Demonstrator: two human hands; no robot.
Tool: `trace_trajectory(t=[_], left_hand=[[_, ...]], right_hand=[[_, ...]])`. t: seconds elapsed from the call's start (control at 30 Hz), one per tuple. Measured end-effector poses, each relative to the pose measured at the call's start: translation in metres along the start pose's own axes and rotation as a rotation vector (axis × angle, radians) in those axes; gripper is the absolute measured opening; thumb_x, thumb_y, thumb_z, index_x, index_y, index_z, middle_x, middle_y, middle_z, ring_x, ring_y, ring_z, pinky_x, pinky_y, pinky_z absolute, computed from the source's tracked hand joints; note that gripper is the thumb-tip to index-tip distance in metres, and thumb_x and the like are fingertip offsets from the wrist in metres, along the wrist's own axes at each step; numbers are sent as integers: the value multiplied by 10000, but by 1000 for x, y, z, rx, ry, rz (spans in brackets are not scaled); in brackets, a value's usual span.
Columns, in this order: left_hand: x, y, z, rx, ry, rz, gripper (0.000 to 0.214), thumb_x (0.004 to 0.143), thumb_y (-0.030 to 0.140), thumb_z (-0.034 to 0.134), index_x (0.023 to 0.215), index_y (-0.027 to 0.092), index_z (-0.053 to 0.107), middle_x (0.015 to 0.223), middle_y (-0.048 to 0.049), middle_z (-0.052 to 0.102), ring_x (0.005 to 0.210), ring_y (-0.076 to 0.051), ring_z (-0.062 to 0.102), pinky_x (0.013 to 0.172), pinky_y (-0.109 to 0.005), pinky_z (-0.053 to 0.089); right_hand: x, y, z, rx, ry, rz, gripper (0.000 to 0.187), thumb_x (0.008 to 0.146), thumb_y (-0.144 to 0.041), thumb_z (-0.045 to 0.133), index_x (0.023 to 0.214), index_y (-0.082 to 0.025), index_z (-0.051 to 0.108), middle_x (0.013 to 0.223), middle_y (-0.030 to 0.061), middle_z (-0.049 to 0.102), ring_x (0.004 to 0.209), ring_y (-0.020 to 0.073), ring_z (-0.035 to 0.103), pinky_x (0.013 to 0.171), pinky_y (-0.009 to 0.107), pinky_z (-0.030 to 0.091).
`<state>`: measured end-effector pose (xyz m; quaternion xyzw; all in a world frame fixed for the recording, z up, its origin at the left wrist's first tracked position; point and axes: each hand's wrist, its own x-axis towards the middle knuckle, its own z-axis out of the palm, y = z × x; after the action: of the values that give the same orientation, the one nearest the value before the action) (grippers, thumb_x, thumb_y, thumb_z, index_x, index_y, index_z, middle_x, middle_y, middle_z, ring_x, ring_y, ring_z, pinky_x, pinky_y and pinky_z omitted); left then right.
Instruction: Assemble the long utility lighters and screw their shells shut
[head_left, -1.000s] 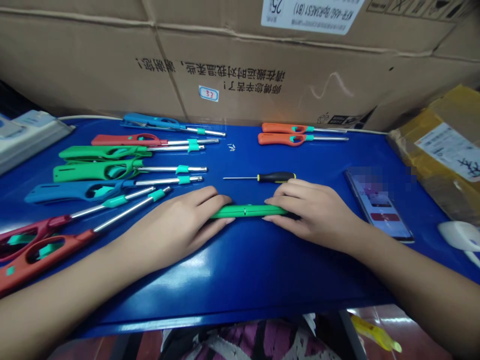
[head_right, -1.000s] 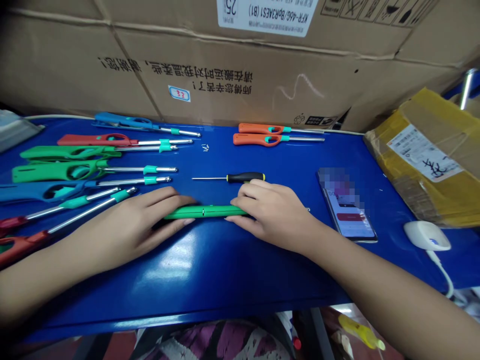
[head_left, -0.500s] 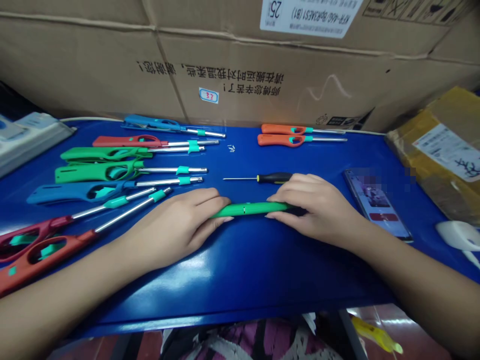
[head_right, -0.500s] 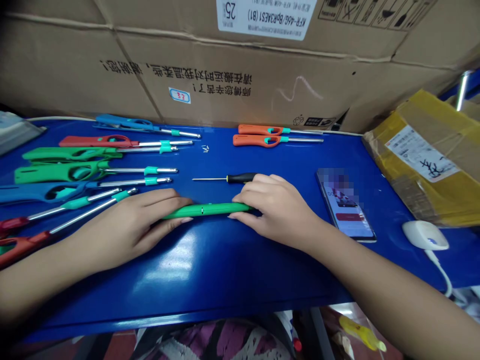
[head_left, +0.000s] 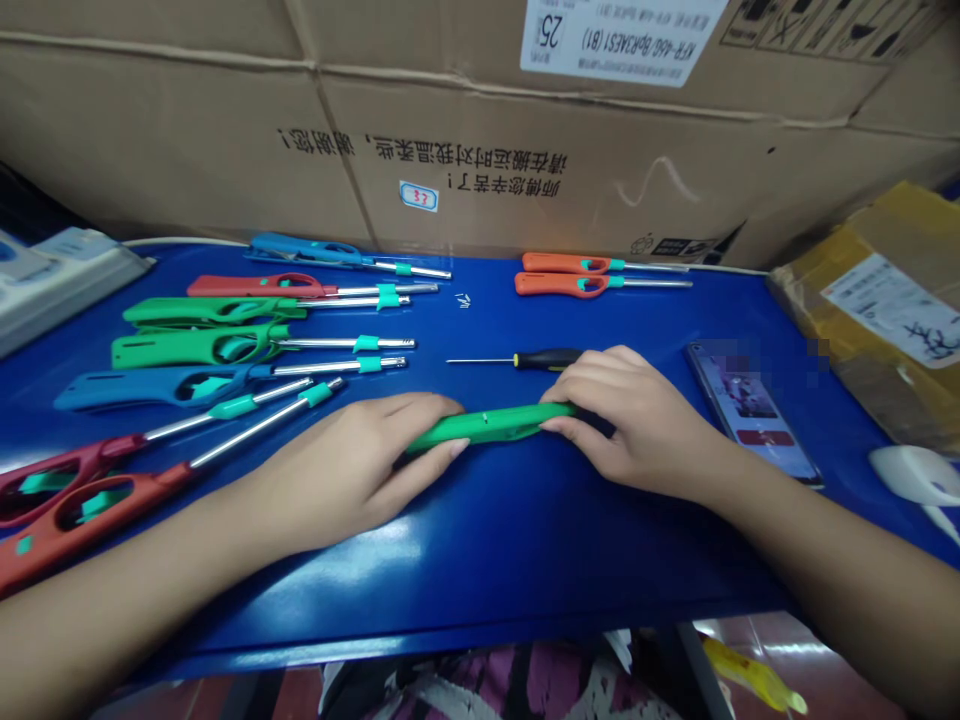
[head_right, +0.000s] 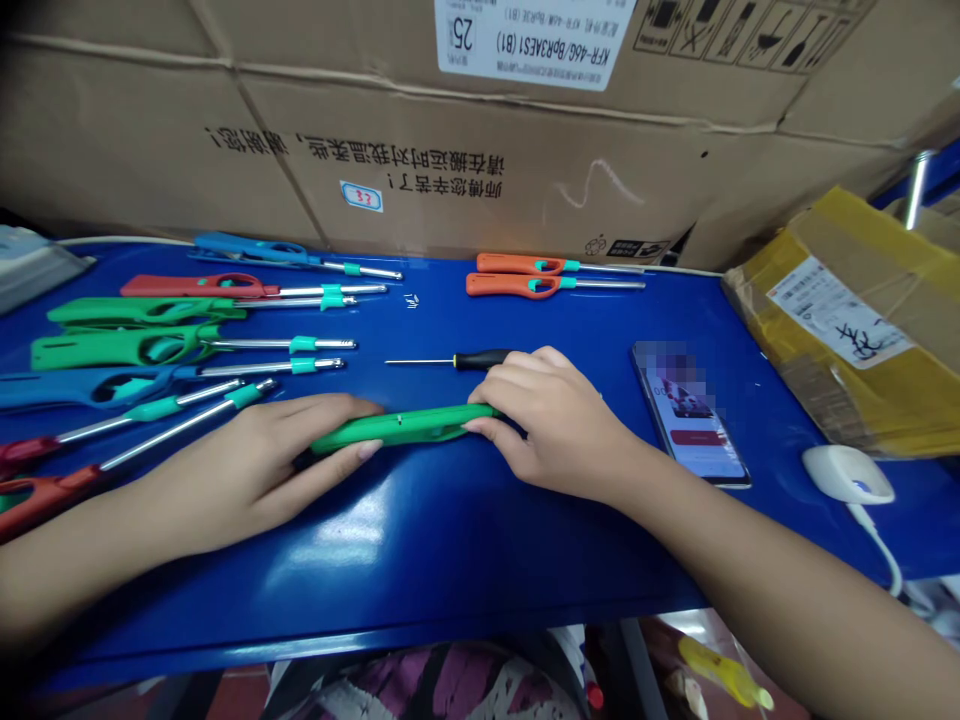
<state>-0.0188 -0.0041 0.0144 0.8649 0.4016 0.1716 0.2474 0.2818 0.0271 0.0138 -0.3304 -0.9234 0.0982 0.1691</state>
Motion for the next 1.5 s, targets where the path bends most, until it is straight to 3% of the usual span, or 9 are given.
trace_trajectory(t=[0.2, 0.33, 0.4, 0.5, 0.6, 0.77, 1.03, 1.27, 1.5], left_hand=[[7, 13, 12, -951, -59, -453, 446, 1055, 531, 510, 1346, 215, 628, 585, 73, 429, 430, -103, 359, 378, -211, 269], [9, 13, 18, -1233, -55, -568, 414, 1042, 464, 542, 1325, 189, 667, 614, 36, 521, 438, -100, 422, 372, -198, 338], [9, 11, 18, -1161, -26, -507, 429, 1056, 479, 527, 1320, 183, 691, 686, -19, 647, 517, -133, 562, 438, -228, 477], [7, 9, 17, -808, 65, -308, 366, 1018, 449, 642, 1271, 209, 753, 976, -70, 791, 671, -153, 701, 609, -273, 627], [4, 5, 18, -484, 176, -108, 285, 984, 369, 729, 1240, 256, 790, 1228, -48, 799, 874, -175, 783, 726, -255, 666], [2, 3, 22, -291, 261, 77, 283, 980, 274, 758, 1260, 252, 796, 1230, -17, 823, 1132, -192, 789, 1030, -262, 632], [3, 6, 24, -331, 235, 56, 289, 971, 245, 768, 1258, 254, 801, 1227, 4, 822, 1120, -173, 797, 1022, -223, 630], [3, 7, 26, -355, 242, 69, 307, 965, 229, 770, 1270, 254, 797, 1208, 7, 828, 1057, -166, 811, 1003, -221, 633], [1, 9, 26, -351, 222, -5, 257, 990, 291, 732, 1235, 274, 810, 1180, -4, 836, 904, -166, 821, 656, -173, 634]], right_hand=[[-1, -4, 3, 52, -42, -53, 321, 1094, -416, 560, 1228, -168, 714, 1128, 103, 794, 1052, 252, 717, 922, 422, 510], [-2, -6, 10, 14, 29, -165, 407, 1072, -450, 609, 1340, -156, 693, 1239, 130, 793, 1114, 247, 753, 941, 389, 598], [-2, -6, 12, -7, 53, -176, 329, 1087, -380, 587, 1313, -180, 717, 1235, 114, 804, 1104, 234, 769, 952, 379, 617], [-3, -5, 12, -19, 78, -148, 301, 1097, -326, 559, 1305, -189, 728, 1232, 108, 812, 1108, 228, 780, 959, 373, 630], [-2, -6, 11, -32, 70, -148, 302, 1106, -328, 541, 1302, -187, 723, 1243, 101, 810, 1100, 224, 785, 961, 369, 630], [-1, -9, 14, -5, 62, -188, 310, 1103, -312, 551, 1291, -129, 717, 1235, 110, 811, 1108, 230, 782, 975, 373, 629], [-3, -10, 15, 65, 54, -159, 272, 1094, -236, 539, 1267, -138, 725, 1211, 74, 825, 1087, 212, 787, 974, 348, 629], [0, -12, 20, 72, 82, -157, 287, 1096, -306, 568, 1266, -137, 726, 1156, 80, 831, 1021, 215, 780, 929, 362, 623], [-3, -13, 22, 83, 61, -156, 284, 1091, -308, 588, 1229, -115, 745, 1100, 63, 833, 938, 208, 768, 837, 328, 590]])
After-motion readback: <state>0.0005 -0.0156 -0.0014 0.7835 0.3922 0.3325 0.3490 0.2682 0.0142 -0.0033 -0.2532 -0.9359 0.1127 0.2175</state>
